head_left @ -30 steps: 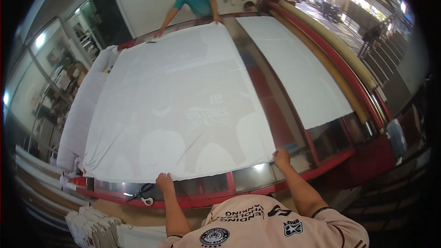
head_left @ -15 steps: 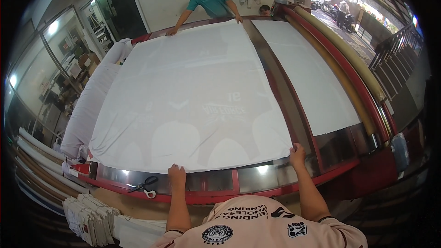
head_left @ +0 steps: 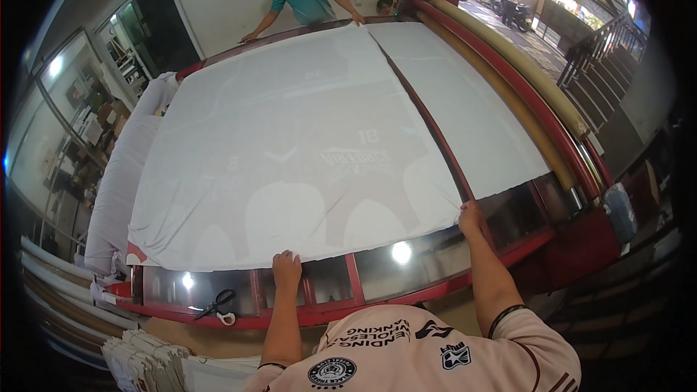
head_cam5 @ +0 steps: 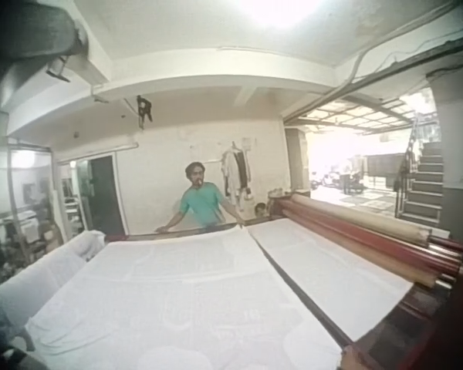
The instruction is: Aligning fabric on a large heat press or lamination machine and operating the rollers.
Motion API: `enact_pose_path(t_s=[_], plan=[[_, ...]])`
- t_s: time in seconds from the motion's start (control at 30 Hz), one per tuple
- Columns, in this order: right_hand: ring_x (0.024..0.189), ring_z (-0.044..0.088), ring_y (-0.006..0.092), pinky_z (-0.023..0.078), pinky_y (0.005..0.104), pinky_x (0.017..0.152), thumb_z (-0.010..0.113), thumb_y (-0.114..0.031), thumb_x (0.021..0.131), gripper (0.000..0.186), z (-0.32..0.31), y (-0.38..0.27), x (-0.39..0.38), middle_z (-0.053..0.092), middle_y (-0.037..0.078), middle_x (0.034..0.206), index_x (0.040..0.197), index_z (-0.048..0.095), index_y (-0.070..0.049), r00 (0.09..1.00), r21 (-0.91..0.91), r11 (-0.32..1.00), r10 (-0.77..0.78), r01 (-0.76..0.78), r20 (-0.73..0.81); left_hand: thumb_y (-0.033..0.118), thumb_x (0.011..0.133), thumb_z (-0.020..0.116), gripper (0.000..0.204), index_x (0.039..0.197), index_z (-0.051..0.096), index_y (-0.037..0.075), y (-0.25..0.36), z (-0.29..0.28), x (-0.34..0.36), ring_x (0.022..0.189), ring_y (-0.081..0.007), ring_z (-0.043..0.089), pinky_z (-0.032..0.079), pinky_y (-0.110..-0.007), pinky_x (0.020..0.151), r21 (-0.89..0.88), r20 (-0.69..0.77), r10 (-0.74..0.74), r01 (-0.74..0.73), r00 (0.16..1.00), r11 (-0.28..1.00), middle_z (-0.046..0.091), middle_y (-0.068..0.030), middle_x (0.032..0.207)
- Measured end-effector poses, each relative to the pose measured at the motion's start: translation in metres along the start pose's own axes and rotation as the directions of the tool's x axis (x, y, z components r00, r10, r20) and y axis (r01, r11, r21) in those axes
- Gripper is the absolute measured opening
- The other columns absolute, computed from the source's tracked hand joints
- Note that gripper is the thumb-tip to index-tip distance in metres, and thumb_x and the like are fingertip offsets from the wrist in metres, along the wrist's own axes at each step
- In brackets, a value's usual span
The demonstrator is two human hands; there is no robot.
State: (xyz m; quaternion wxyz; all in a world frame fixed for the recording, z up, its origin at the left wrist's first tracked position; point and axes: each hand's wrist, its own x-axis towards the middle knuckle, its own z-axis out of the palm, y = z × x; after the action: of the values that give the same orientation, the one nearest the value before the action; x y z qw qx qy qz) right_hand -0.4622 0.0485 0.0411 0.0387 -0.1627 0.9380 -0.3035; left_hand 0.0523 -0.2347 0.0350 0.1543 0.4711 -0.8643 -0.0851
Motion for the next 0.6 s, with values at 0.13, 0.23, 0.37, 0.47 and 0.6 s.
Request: enact_pose_path(t_s=[0.13, 0.23, 0.37, 0.47, 0.6], plan=[[0.104, 0.067, 0.0381, 0.054, 0.0441, 0.088, 0.064, -0.005, 0.086, 0.012, 0.005, 0.004, 0.016, 0.071, 0.020, 0.102, 0.097, 0.067, -0.008, 0.999, -0.125, 0.992, 0.036, -0.033, 0.022, 0.023, 0.092, 0.067, 0.038, 0.111, 0.071, -0.009, 0.005, 0.000, 0.012, 0.111, -0.0394, 0.062, 0.050, -0.046, 0.100, -0.032, -0.003, -0.023, 0.023, 1.000, 0.999, 0.069, -0.0214, 0.120], [0.103, 0.067, 0.0404, 0.053, 0.0478, 0.091, 0.065, -0.009, 0.089, 0.015, 0.022, 0.040, 0.027, 0.071, 0.021, 0.100, 0.103, 0.067, -0.004, 0.997, -0.235, 0.970, 0.070, -0.062, 0.025, 0.025, 0.091, 0.068, 0.041, 0.112, 0.070, -0.010, 0.007, 0.002, 0.021, 0.112, -0.0411, 0.062, 0.050, -0.047, 0.100, -0.066, -0.055, -0.086, 0.082, 0.995, 0.994, 0.068, -0.0228, 0.122], [0.109, 0.066, 0.0407, 0.052, 0.0481, 0.096, 0.067, -0.015, 0.091, 0.017, 0.020, -0.009, 0.002, 0.069, 0.024, 0.107, 0.102, 0.068, -0.003, 0.991, -0.222, 0.967, 0.134, -0.127, 0.015, 0.025, 0.090, 0.071, 0.044, 0.115, 0.069, -0.011, -0.026, -0.007, 0.008, 0.107, -0.0427, 0.064, 0.052, -0.047, 0.097, -0.035, -0.094, -0.264, 0.262, 0.960, 0.964, 0.066, -0.0255, 0.125], [0.116, 0.063, 0.0418, 0.052, 0.0499, 0.097, 0.069, -0.015, 0.090, 0.022, 0.030, 0.028, 0.012, 0.066, 0.025, 0.114, 0.107, 0.067, -0.002, 0.998, -0.279, 0.958, 0.054, -0.059, -0.023, 0.023, 0.087, 0.076, 0.042, 0.112, 0.070, -0.011, -0.026, -0.005, 0.015, 0.105, -0.0416, 0.067, 0.054, -0.045, 0.094, 0.034, -0.040, -0.277, 0.279, 0.960, 0.960, 0.069, -0.0257, 0.120], [0.111, 0.066, 0.0427, 0.053, 0.0482, 0.094, 0.066, -0.018, 0.091, 0.022, 0.001, -0.019, -0.006, 0.069, 0.025, 0.110, 0.107, 0.067, -0.002, 0.993, -0.313, 0.945, 0.111, -0.092, 0.043, 0.017, 0.084, 0.078, 0.037, 0.108, 0.071, -0.010, -0.028, -0.013, 0.016, 0.102, -0.0369, 0.071, 0.056, -0.042, 0.092, -0.087, -0.007, -0.418, 0.416, 0.908, 0.905, 0.074, -0.0234, 0.108]])
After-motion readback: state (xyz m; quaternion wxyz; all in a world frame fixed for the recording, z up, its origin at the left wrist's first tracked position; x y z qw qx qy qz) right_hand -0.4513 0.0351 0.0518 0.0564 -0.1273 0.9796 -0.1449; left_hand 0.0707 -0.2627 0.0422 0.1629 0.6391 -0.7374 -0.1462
